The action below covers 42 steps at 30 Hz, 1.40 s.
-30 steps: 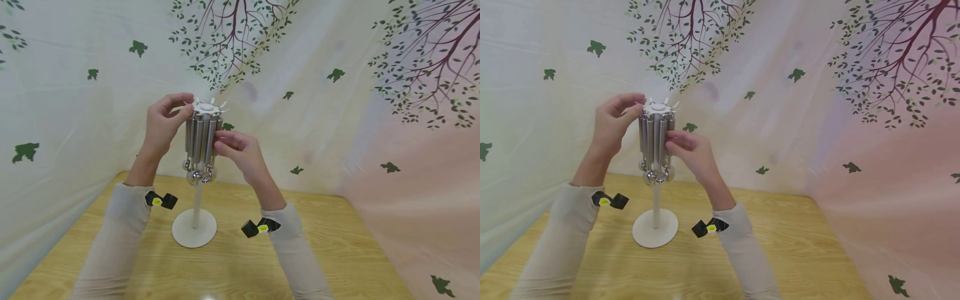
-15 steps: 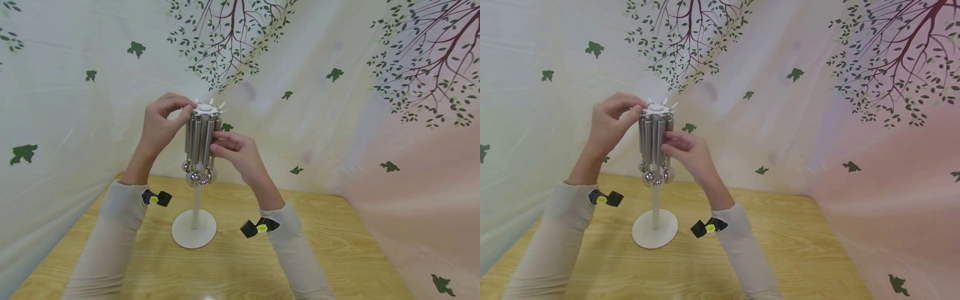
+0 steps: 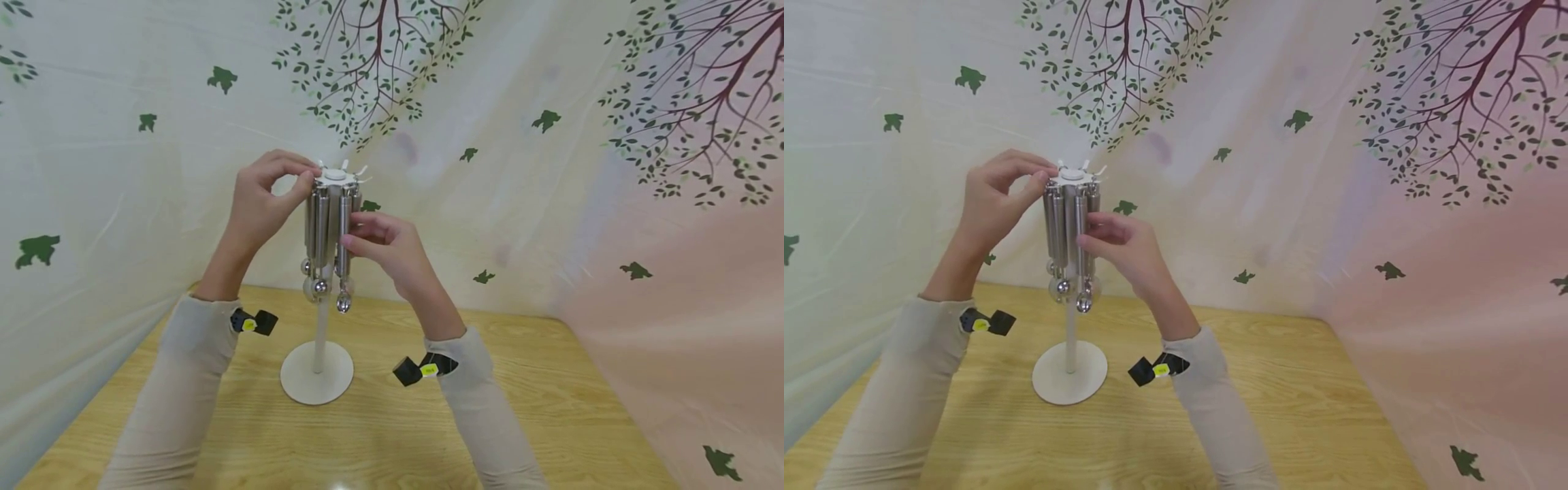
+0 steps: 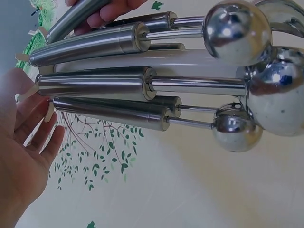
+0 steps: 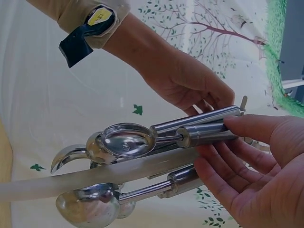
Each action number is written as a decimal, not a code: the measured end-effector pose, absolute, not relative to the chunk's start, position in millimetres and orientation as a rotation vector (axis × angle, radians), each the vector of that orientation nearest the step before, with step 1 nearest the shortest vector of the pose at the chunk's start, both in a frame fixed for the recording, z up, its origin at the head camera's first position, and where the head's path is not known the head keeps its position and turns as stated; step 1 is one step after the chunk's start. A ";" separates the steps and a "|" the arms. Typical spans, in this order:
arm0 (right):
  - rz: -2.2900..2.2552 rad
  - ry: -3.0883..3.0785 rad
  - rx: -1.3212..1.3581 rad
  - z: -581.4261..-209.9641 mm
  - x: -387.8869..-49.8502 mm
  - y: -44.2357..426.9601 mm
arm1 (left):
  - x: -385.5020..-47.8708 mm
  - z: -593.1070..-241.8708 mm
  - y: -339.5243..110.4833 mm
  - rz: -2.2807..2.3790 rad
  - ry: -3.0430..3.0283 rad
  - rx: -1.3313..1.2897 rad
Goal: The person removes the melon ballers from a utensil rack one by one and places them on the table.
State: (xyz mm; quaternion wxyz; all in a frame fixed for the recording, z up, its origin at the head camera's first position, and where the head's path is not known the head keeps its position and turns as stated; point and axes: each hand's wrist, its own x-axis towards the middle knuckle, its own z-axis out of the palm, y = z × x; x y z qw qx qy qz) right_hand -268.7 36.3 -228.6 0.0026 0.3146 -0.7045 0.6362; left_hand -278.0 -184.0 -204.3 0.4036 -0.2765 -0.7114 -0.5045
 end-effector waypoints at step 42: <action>2.095 -2.259 1.041 -222.5 -276.4 48.2 | -287.9 -206.6 -196.2 -1.496 -1.677 -0.800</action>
